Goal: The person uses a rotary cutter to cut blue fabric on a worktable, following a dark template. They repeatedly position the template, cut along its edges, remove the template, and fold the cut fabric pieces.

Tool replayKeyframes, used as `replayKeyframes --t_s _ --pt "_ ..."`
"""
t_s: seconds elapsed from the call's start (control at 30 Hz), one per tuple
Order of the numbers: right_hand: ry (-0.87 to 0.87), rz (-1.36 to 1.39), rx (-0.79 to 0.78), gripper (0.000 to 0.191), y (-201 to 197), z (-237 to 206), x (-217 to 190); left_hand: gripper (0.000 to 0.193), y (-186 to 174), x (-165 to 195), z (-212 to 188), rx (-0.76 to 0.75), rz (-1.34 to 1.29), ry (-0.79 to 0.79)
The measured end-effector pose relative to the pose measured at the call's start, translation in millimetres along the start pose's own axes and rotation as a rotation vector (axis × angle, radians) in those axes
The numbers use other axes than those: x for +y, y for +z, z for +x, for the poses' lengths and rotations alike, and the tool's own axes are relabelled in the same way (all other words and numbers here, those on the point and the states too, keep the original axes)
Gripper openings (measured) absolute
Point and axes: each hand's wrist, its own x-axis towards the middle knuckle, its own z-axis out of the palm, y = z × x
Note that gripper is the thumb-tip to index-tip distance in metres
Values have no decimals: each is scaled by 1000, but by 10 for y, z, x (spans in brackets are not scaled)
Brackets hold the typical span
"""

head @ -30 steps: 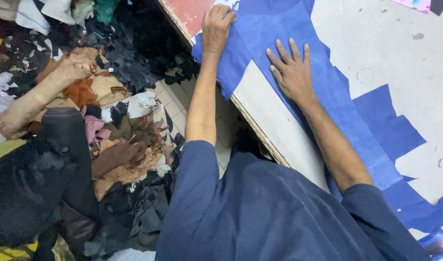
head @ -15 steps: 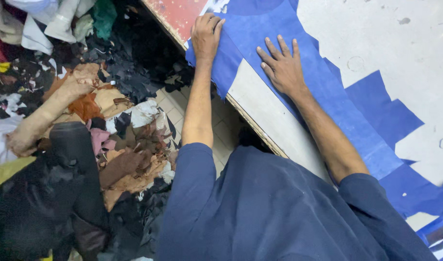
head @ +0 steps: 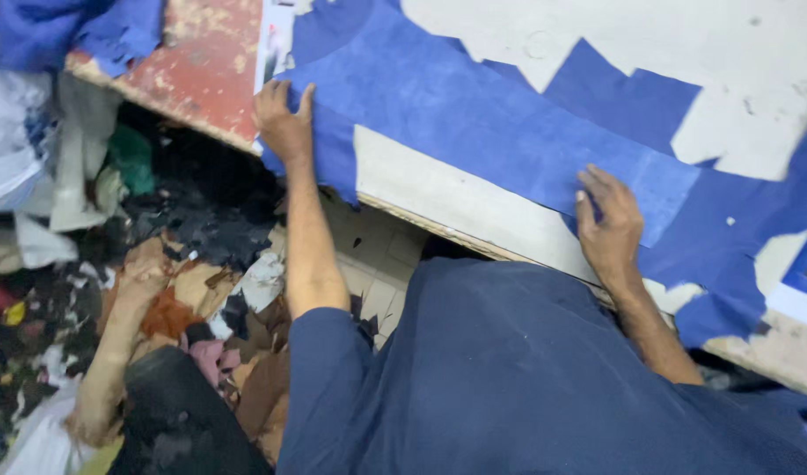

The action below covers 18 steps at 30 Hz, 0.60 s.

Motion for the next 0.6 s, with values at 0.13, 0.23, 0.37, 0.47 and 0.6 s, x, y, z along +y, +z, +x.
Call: replayKeyframes --t_s 0.13,0.23,0.37,0.47,0.6 --pt "436 -87 138 28 -530 -492 382 44 63 -3 -60 -56 -6 36" --pt "540 -152 221 20 -631 -748 527 42 58 27 -97 -73 -55 12" --pt "614 -155 209 21 -564 -848 521 40 39 41 -96 -64 -35 15" --pt "649 -203 182 25 -542 -804 485 41 57 46 -84 -69 -28 23" --pt "562 -290 195 28 -507 -730 518 40 62 43 -75 -48 -27 59"
